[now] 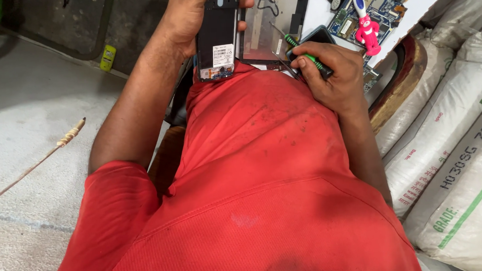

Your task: The person uses a screwdriver to remove screws from a disassembled smartphone and a toothbrush to clean the internal components. They handle the phone's motherboard and battery while working at a cluttered workbench.

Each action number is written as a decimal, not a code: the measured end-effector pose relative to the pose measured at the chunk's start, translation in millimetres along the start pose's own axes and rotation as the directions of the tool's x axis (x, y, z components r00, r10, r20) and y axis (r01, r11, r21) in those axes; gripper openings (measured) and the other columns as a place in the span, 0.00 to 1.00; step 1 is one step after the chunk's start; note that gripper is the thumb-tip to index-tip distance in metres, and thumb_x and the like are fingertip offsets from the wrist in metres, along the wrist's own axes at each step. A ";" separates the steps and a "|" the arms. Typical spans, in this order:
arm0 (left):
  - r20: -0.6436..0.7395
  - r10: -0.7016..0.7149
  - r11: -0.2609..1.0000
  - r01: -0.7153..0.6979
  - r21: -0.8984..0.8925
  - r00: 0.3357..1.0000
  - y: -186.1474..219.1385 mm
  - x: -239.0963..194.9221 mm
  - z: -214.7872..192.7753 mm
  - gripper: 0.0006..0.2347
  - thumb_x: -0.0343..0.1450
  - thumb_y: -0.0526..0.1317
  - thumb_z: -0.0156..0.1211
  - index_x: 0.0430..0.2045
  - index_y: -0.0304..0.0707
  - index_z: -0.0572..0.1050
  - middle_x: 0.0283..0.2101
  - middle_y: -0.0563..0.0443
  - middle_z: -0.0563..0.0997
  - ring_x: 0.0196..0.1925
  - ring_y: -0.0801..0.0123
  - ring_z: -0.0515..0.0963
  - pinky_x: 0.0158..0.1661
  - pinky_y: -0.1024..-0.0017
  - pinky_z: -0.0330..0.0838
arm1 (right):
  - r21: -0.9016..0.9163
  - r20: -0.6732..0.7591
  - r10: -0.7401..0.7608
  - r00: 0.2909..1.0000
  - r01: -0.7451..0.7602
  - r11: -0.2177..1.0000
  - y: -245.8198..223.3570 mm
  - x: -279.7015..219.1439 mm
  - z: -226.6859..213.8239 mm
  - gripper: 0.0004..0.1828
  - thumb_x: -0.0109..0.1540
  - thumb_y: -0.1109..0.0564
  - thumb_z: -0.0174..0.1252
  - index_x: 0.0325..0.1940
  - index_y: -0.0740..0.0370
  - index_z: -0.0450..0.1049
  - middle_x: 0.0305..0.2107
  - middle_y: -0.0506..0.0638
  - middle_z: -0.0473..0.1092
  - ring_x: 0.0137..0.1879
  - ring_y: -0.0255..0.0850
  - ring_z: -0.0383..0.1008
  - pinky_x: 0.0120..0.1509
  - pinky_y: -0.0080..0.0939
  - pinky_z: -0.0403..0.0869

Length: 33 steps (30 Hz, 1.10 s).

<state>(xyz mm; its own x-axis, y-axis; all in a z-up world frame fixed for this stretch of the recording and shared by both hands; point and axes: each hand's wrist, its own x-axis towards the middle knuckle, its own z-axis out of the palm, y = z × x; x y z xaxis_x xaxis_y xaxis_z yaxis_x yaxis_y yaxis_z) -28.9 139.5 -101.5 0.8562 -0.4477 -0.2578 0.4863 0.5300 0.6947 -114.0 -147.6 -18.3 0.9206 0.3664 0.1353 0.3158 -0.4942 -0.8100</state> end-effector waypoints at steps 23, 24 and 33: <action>0.495 0.157 0.976 -0.211 0.054 0.854 17.7 19.3 119.5 0.08 0.80 0.38 0.64 0.49 0.36 0.76 0.58 0.41 0.79 0.53 0.68 0.84 0.49 0.72 0.85 | 0.849 -0.365 0.323 0.873 0.170 0.500 18.9 -54.8 -47.4 0.16 0.77 0.51 0.54 0.49 0.69 0.68 0.25 0.60 0.72 0.23 0.38 0.71 0.25 0.28 0.64; 0.501 0.150 0.977 -0.205 0.056 0.852 18.7 19.4 123.1 0.08 0.80 0.38 0.64 0.49 0.36 0.75 0.59 0.41 0.79 0.54 0.67 0.84 0.49 0.72 0.84 | 0.854 -0.363 0.321 0.874 0.175 0.489 17.7 -54.0 -48.8 0.15 0.77 0.51 0.54 0.49 0.69 0.68 0.24 0.60 0.72 0.22 0.37 0.70 0.26 0.29 0.64; 0.476 0.101 0.989 -0.140 0.049 0.874 19.2 17.9 134.6 0.06 0.80 0.39 0.62 0.46 0.36 0.75 0.61 0.39 0.78 0.54 0.63 0.85 0.48 0.69 0.84 | 0.850 -0.365 0.333 0.869 0.165 0.500 15.2 -49.7 -54.1 0.16 0.77 0.51 0.54 0.50 0.70 0.69 0.24 0.59 0.71 0.24 0.40 0.70 0.27 0.29 0.65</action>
<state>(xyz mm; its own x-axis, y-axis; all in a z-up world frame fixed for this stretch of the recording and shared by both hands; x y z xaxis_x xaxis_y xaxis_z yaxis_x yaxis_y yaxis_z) -27.7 44.7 -2.4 0.7140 -0.6806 0.1644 0.3521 0.5520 0.7559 -142.5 -215.9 -6.5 0.9894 -0.1341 0.0564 0.1150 0.4832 -0.8679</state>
